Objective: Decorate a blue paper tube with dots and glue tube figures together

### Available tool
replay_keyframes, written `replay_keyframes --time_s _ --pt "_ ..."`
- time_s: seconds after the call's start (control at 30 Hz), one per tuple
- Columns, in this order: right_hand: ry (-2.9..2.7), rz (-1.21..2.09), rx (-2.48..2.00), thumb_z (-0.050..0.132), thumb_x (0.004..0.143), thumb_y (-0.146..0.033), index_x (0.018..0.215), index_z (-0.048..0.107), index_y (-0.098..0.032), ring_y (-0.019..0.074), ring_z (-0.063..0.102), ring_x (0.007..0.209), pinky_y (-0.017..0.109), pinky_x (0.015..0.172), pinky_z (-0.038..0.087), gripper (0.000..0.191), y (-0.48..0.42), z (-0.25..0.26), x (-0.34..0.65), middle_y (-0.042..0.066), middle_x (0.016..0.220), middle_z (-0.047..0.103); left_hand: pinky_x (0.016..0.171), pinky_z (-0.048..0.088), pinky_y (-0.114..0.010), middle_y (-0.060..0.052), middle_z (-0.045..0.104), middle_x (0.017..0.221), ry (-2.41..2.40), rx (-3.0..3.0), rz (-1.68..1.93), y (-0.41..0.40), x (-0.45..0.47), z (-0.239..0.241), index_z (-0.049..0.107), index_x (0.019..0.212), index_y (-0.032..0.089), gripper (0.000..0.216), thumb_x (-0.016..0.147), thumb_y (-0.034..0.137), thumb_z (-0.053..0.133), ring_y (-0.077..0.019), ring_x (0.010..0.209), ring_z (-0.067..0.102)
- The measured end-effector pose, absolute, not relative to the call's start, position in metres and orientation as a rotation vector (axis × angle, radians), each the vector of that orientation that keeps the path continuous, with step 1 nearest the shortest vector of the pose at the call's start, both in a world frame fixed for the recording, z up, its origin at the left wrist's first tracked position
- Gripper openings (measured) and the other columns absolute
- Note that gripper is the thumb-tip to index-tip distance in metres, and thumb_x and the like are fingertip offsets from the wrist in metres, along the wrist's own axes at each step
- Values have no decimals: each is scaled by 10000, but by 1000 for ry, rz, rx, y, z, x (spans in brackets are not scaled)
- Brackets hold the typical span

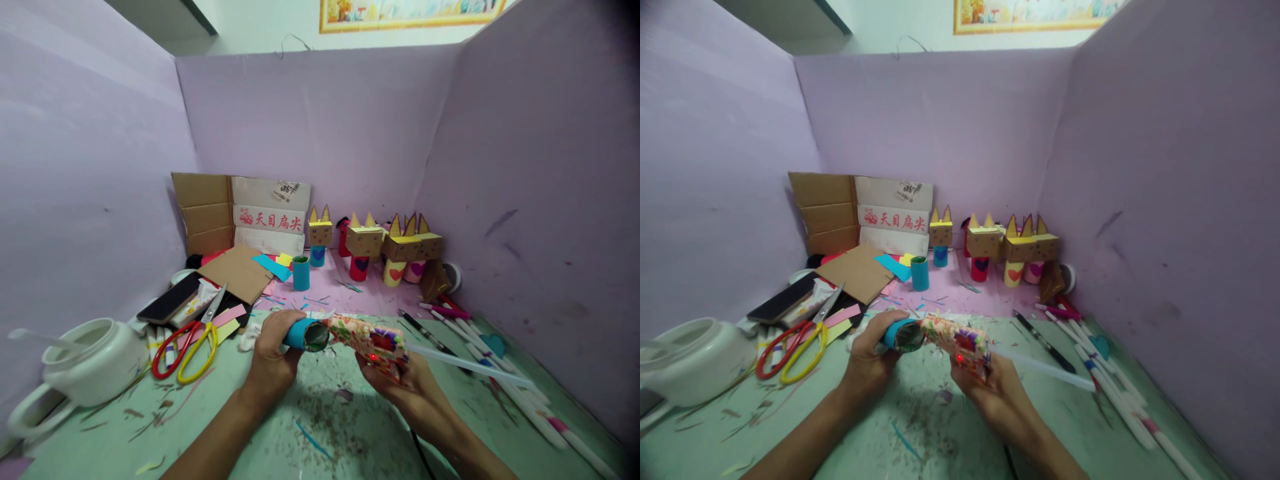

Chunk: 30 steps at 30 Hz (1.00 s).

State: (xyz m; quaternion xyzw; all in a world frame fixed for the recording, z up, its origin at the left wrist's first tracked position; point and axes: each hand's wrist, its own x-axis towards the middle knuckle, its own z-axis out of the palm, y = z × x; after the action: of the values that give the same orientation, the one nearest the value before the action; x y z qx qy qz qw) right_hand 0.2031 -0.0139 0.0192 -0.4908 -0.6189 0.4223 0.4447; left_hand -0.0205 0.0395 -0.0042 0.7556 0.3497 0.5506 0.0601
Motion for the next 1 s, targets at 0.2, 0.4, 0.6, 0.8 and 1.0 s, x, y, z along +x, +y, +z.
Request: replay_keyframes --time_s 0.2,0.4,0.6,0.8,1.0 --pt "-1537 1020 -1222 654 720 -486 609 509 -190 140 390 590 259 518 357 348 -17 24 200 -5 620 424 877 528 -432 -88 706 1041 1031 2312 1684 39 -19 -2 603 1110 225 293 827 154 636 -241 984 663" --pt "-1534 1022 -1225 647 733 -480 628 530 -179 138 403 586 260 527 351 340 -17 16 201 -7 620 437 874 526 -417 -75 708 1033 1015 2300 1705 39 -18 -2 613 1106 230 300 818 156 650 -239 985 660" --pt "-1542 1026 -1213 631 723 -484 675 557 -170 158 440 615 284 568 381 326 -17 20 200 8 652 475 880 518 -415 -75 704 1027 1009 2332 1708 39 -18 0 602 1105 229 290 830 141 631 -230 979 657" --pt "-1536 1059 -1236 634 731 -496 638 518 -183 155 433 618 274 558 374 347 -17 16 201 2 647 454 863 523 -416 -80 706 1016 1031 2373 1709 39 -19 3 604 1093 228 280 828 139 622 -237 968 657" --pt "-1536 1110 -1236 637 732 -528 633 510 -193 156 417 623 269 552 369 371 -18 14 203 1 651 436 881 506 -429 -83 706 1032 1080 2481 1704 39 -23 4 597 1110 233 324 816 98 584 -247 993 651"
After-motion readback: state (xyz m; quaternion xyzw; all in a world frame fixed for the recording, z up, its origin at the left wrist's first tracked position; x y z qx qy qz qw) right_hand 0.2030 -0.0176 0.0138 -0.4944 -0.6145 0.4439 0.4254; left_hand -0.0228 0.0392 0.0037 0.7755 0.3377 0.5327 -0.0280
